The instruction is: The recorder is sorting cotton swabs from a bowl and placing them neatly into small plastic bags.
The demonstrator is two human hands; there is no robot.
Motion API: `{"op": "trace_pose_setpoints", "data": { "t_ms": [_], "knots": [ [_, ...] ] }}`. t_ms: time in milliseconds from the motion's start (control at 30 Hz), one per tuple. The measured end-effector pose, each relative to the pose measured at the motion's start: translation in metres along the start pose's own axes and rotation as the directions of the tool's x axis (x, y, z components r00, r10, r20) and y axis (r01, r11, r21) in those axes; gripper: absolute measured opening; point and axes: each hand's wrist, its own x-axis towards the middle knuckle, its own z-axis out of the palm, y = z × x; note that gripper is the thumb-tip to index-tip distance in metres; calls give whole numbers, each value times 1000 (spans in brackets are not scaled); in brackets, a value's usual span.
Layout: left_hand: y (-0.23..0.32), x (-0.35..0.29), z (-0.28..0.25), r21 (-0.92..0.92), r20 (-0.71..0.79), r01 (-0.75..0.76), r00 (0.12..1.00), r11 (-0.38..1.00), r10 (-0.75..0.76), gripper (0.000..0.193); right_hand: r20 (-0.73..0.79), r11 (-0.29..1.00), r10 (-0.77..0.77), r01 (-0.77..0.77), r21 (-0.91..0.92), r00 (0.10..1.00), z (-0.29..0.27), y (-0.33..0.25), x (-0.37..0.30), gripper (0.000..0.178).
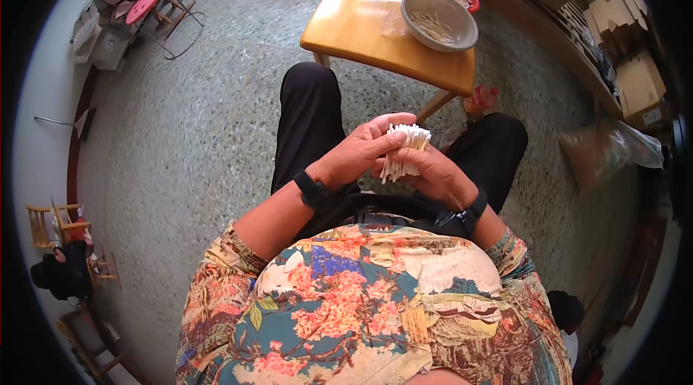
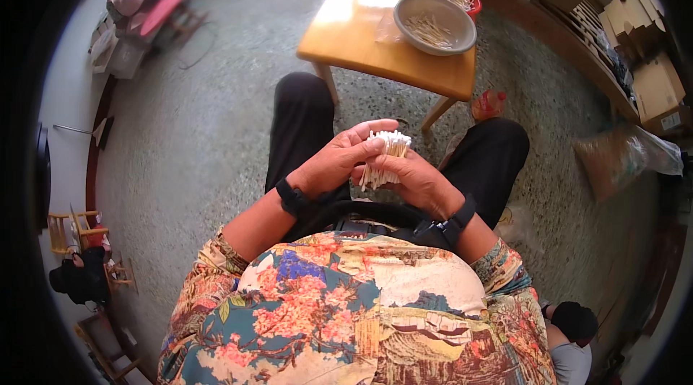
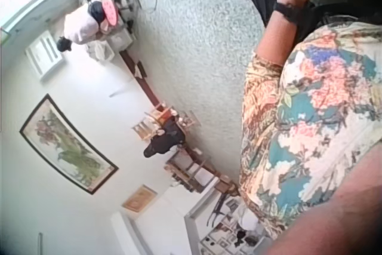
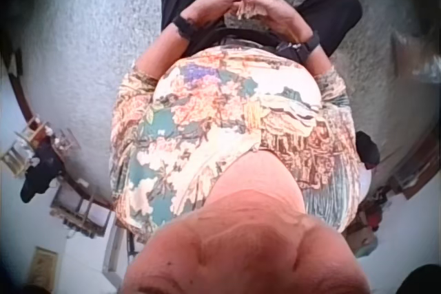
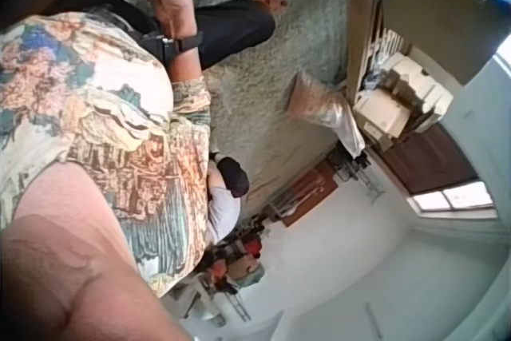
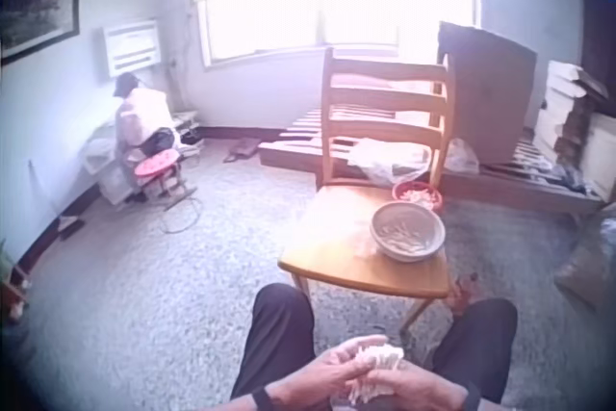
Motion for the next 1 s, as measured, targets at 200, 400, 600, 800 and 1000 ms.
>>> {"op": "trace_pose_setpoints", "data": {
  "t_ms": [200,400,600,800,1000],
  "knots": [
    [20,-12,2,831,185,-322,929,454,319,115,-171,991,100,-82,109,980,4,-21,-6,31],
    [14,-3,8,908,303,-383,878,167,371,109,-70,998,15,-10,70,997,1,-14,1,29],
    [10,-2,17,900,253,-380,855,215,453,94,-78,996,27,-21,84,997,-10,0,2,28],
    [4,-2,14,936,242,-326,872,136,425,96,-169,997,9,3,71,986,3,-1,-1,24],
    [10,-1,24,943,276,-331,839,37,470,94,-140,997,-19,7,-83,990,-2,4,3,29]
  ]
}}
